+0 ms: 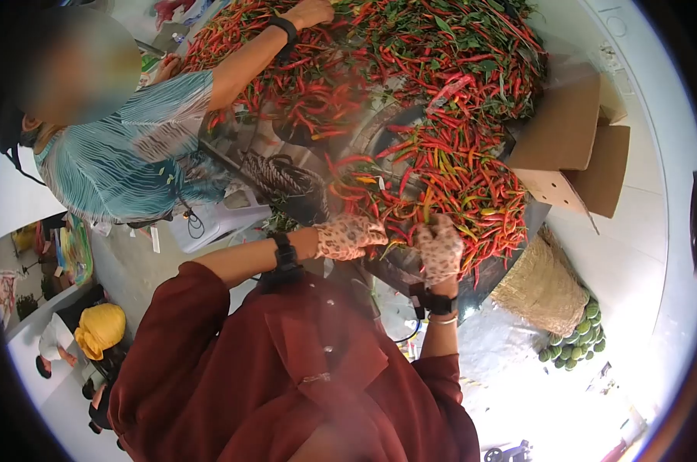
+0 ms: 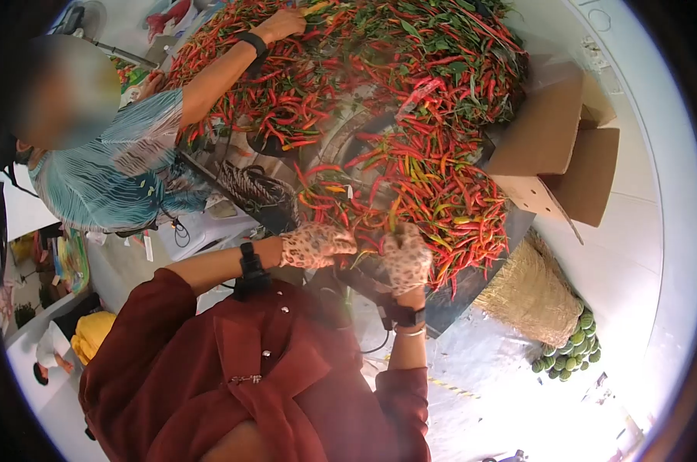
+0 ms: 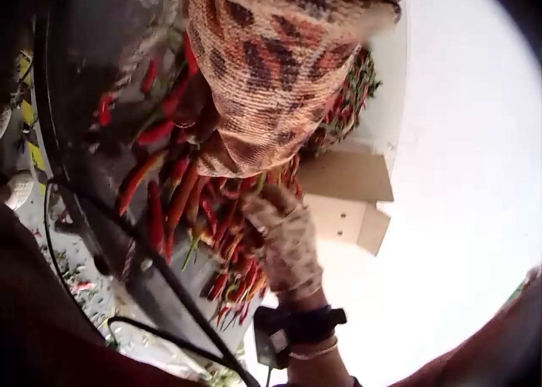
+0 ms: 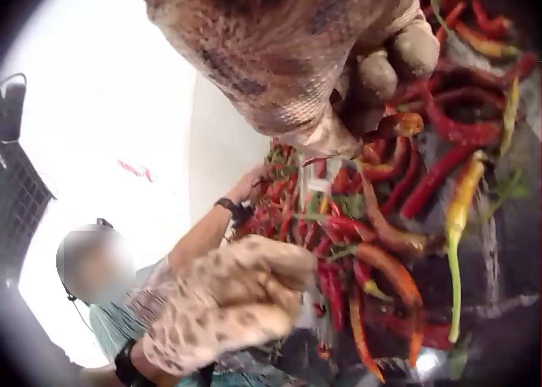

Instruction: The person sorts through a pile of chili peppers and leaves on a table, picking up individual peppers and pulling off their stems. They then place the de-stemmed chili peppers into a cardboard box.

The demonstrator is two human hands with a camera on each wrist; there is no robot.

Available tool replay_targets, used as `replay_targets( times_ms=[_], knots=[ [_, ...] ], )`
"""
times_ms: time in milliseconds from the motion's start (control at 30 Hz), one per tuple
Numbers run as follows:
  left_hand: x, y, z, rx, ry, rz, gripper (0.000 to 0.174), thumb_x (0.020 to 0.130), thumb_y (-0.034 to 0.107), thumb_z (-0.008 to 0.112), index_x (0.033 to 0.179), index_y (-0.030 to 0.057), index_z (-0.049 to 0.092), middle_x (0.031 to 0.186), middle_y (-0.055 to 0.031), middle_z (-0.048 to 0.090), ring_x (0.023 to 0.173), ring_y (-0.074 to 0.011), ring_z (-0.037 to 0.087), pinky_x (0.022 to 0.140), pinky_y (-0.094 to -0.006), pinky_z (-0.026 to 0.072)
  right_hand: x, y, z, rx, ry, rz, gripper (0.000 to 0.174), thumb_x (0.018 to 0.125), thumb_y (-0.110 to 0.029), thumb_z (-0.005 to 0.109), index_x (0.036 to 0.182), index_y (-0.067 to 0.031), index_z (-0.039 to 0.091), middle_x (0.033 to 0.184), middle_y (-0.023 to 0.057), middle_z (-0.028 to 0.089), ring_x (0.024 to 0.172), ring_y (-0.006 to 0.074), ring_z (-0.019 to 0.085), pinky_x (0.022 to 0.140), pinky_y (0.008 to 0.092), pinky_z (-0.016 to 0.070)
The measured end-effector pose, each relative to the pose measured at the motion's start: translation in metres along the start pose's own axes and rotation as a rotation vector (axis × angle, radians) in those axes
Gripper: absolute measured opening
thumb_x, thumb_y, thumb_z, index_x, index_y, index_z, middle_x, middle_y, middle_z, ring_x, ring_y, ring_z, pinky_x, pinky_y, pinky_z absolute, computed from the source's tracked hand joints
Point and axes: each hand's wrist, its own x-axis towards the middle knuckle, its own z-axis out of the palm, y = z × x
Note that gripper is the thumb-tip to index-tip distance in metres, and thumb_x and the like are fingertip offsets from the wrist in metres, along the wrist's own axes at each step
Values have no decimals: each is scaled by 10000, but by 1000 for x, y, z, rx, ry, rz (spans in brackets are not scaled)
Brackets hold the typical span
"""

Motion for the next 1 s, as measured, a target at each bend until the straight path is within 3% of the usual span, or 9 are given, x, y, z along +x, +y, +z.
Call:
replay_targets(
  times_ms=[133,300,400,433,500,567,667,867,1000],
  knots=[
    [19,1,3,99,-78,-4,651,730,172,718,1332,132,473,1274,-87,486,1118,-267,539,881,-396,479,6,7,-47,114,293,100,271,866,-212,621,1059,-23,595,934,149,675,809,250,653,718,350,515],
    [13,-19,21,27,-21,-39,395,788,88,589,1181,99,549,1174,-84,525,1058,-264,565,843,-365,493,-4,19,-57,238,413,217,341,861,-166,624,1168,-32,559,980,144,663,829,249,651,760,352,512],
    [11,-14,2,57,-129,-193,314,800,72,574,1113,84,569,1119,-85,550,1036,-252,573,834,-356,493,-20,56,-14,71,268,21,371,869,-234,610,1179,-40,553,990,181,652,810,292,647,764,382,507],
    [3,-28,18,-229,21,-205,238,817,63,560,1054,73,578,1085,-80,562,1012,-237,579,822,-340,491,-26,64,4,-43,131,-7,357,879,-274,592,1157,-52,561,1006,183,645,861,309,636,775,388,501],
    [-3,-25,1,-68,29,-210,227,824,61,558,1050,72,581,1081,-74,563,1007,-235,580,821,-335,490,-28,56,17,-156,-4,-39,350,889,-314,573,1134,-64,570,1021,185,639,912,326,625,787,395,494],
    [-12,-34,1,22,82,-239,211,825,72,574,1036,76,592,1101,-69,565,993,-247,585,824,-341,490,-21,26,19,-260,-138,316,406,882,-380,551,1124,-54,561,1054,199,631,948,360,611,810,429,479],
    [-18,-27,-21,142,83,-237,201,831,71,574,1031,75,597,1126,-85,563,992,-255,588,833,-342,489,-10,3,31,-302,-238,266,446,880,-408,538,1124,-35,550,1057,203,632,958,366,609,817,439,467],
    [-31,-43,-7,71,208,-224,296,865,16,518,1155,33,575,1192,-115,559,1061,-280,568,883,-343,489,11,-17,64,-229,-231,57,399,875,-352,534,1106,-28,556,1013,214,637,917,394,605,811,456,470],
    [-46,-40,-7,-215,239,-340,291,869,16,500,1149,31,577,1192,-116,549,1075,-283,553,884,-341,483,12,-23,76,-163,-263,-82,329,875,-294,535,1101,-59,583,1023,159,651,925,322,633,783,417,499]
  ],
)
